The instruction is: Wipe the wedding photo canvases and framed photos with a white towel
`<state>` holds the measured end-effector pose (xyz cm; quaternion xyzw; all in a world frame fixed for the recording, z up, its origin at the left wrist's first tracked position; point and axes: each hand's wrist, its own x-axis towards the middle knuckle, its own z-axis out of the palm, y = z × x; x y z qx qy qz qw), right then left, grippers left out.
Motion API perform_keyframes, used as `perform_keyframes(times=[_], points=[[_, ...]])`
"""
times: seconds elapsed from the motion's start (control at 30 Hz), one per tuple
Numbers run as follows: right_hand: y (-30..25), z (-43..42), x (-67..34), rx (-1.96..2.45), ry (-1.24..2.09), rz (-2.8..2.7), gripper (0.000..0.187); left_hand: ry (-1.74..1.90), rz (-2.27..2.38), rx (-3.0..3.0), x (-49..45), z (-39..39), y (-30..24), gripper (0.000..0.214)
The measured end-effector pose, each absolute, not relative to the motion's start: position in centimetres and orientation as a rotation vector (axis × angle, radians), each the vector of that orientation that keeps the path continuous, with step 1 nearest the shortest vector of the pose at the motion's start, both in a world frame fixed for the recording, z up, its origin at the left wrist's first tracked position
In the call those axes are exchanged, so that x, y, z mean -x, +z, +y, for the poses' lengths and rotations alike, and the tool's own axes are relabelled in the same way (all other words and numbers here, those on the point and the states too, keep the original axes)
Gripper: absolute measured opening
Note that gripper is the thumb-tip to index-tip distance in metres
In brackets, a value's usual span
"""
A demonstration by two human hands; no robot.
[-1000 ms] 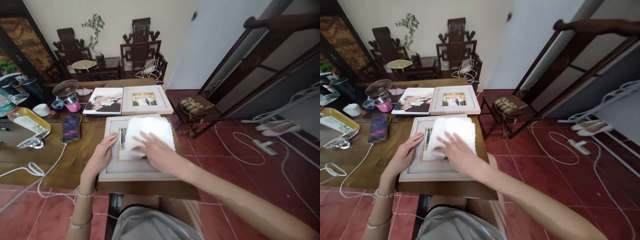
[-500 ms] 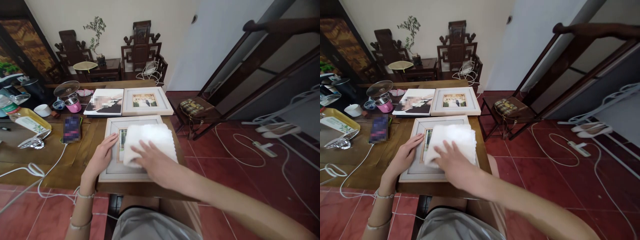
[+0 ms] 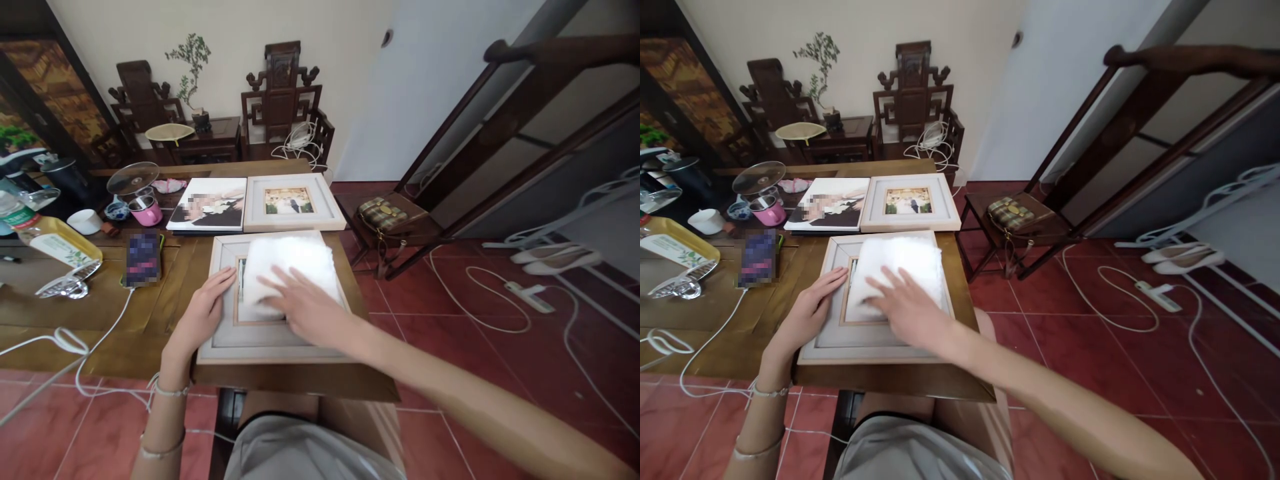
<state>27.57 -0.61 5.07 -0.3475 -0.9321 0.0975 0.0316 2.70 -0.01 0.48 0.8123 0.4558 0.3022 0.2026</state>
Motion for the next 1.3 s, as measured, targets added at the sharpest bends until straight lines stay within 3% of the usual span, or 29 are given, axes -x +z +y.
perform_keyframes(times=[0.13, 0.27, 0.57, 0.7, 0.83, 1.1, 1.3], points=[[3.9, 4.8, -27.3, 1.132, 0.015, -2.789, 0.063, 0.845, 1.261, -2.272, -2.6, 0.0, 0.5, 0.050], [3.6, 6.7, -26.2, 1.142, -0.062, -2.787, 0.061, 0.849, 1.261, -2.268, -2.6, 0.0, 0.5, 0.050], [6.8, -3.1, -25.5, 0.900, 0.388, -3.171, 0.055, 0.856, 1.322, -2.264, -2.9, -0.1, 0.4, 0.050], [7.8, -7.4, -26.3, 0.657, 0.691, -3.187, 0.040, 0.847, 1.322, -2.258, -2.9, -0.1, 0.5, 0.049], [7.3, -9.0, -26.6, 0.588, 0.779, -3.117, 0.031, 0.844, 1.302, -2.264, -2.8, -0.1, 0.5, 0.049], [5.8, -2.5, -27.0, 0.948, 0.570, -2.911, 0.066, 0.833, 1.306, -2.270, -2.7, -0.1, 0.3, 0.051], [5.1, 5.2, -26.4, 1.138, 0.264, -2.737, 0.076, 0.853, 1.270, -2.266, -2.7, -0.1, 0.4, 0.046]])
